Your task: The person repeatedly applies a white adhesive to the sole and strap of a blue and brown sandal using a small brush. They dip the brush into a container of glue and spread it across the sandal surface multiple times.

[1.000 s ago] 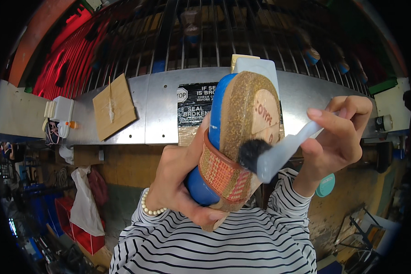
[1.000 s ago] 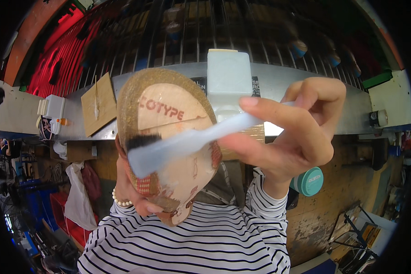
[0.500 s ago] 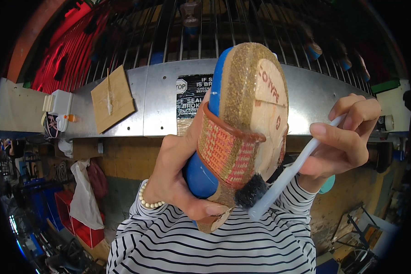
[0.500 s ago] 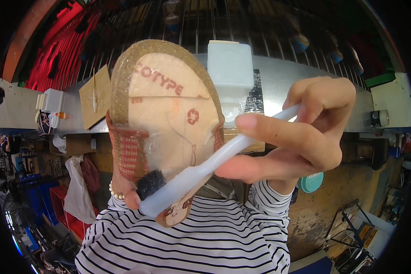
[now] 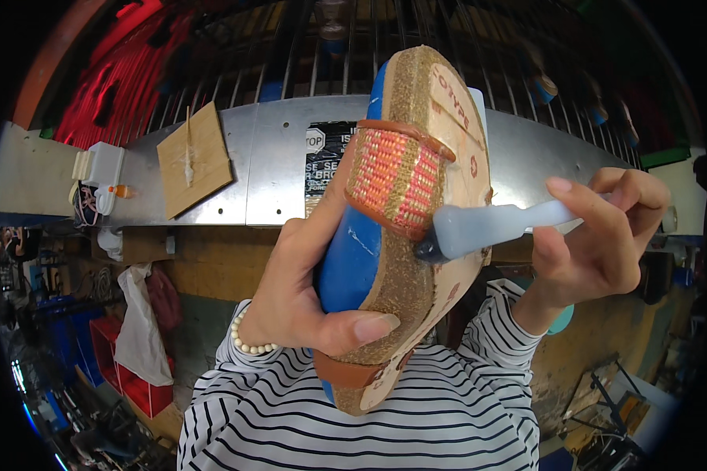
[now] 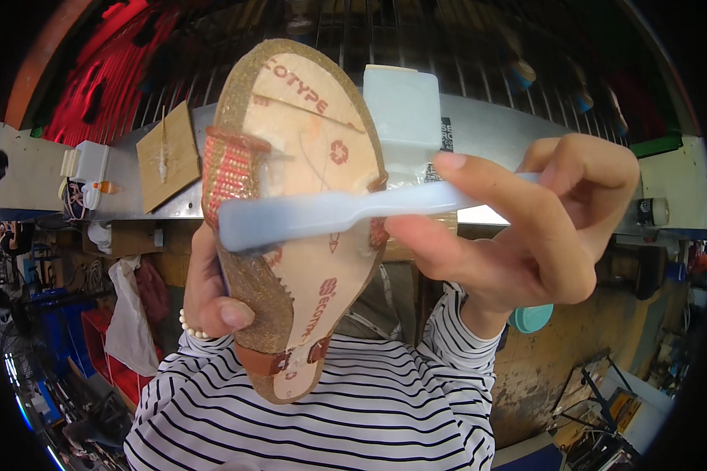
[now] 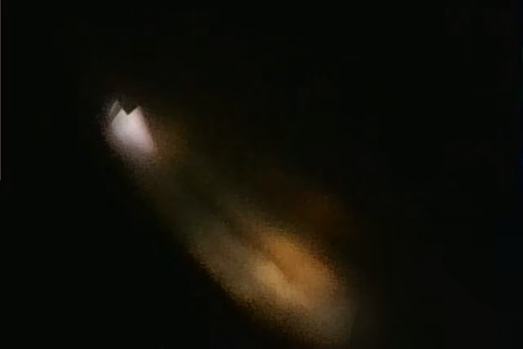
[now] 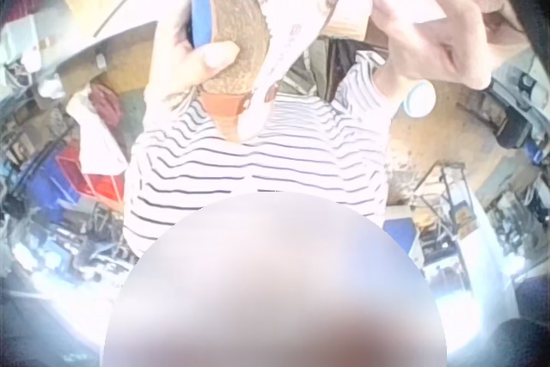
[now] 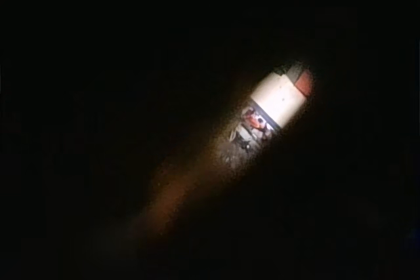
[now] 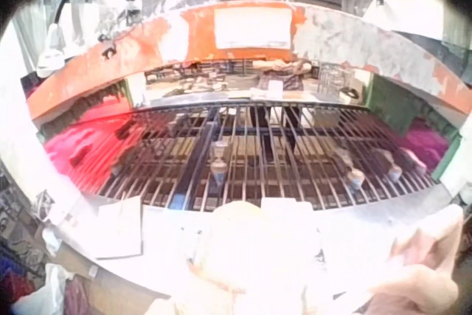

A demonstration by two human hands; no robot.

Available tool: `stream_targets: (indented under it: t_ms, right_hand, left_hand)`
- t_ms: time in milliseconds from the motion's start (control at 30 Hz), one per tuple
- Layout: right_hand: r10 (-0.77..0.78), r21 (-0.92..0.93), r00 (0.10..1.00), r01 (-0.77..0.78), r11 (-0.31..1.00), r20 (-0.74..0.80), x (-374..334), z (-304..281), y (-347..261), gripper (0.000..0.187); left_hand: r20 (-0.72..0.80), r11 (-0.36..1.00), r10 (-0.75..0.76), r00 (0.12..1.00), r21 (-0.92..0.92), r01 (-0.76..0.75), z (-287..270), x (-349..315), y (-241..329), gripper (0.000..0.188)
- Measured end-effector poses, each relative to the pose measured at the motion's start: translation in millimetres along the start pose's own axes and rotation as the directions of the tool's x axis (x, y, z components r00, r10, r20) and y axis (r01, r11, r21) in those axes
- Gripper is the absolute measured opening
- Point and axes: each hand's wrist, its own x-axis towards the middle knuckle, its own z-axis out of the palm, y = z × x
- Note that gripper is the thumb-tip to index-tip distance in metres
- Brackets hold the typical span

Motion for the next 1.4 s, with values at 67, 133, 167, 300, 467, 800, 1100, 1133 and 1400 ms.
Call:
stream_targets:
  t_ms: [67, 133, 167, 300, 467, 800, 1100, 1133, 1400]
  right_hand:
    - [-0.027, -0.036, 1.0, 0.027, 0.999, -0.014, 2, -2, 0, 0.044]
    - [-0.105, -0.092, 0.994, 0.106, 0.99, 0.02, 6, -7, 3, 0.043]
    - [-0.118, -0.083, 0.992, 0.121, 0.989, 0.034, 8, -8, 4, 0.043]
    - [-0.075, 0.066, 0.995, 0.071, 0.995, 0.064, 8, -9, 12, 0.048]
    - [-0.068, 0.157, 0.989, 0.047, 0.986, 0.13, 1, -8, 14, 0.058]
    - [-0.227, 0.002, 0.967, 0.228, 0.974, 0.117, -1, -14, 8, 0.061]
    - [-0.249, 0.141, 0.947, 0.223, 0.965, 0.203, 2, -18, 8, 0.059]
    - [-0.219, 0.164, 0.954, 0.187, 0.969, 0.203, 1, -18, 7, 0.059]
    - [-0.053, 0.087, 0.982, 0.038, 0.995, 0.18, -1, -11, 4, 0.062]
  left_hand:
    - [-0.006, 0.998, 0.004, 1.0, -0.064, -0.004, 3, 1, 0, 0.116]
    - [-0.059, 0.994, 0.025, 0.998, -0.104, -0.032, 9, 2, -2, 0.109]
    - [-0.078, 0.995, 0.037, 0.996, -0.092, -0.044, 10, 2, -1, 0.107]
    - [-0.101, 0.999, 0.042, 0.994, -0.027, -0.045, 12, 0, 3, 0.106]
    - [-0.114, 0.987, -0.003, 0.993, -0.163, -0.016, 14, -2, 4, 0.105]
    - [-0.113, 0.911, 0.183, 0.977, -0.354, -0.211, 19, 15, 13, 0.097]
    - [-0.182, 0.877, 0.314, 0.932, -0.321, -0.358, 18, 28, 12, 0.089]
    - [-0.189, 0.874, 0.322, 0.928, -0.318, -0.368, 17, 29, 11, 0.089]
    - [-0.234, 0.846, 0.382, 0.894, -0.301, -0.44, 2, 40, 2, 0.084]
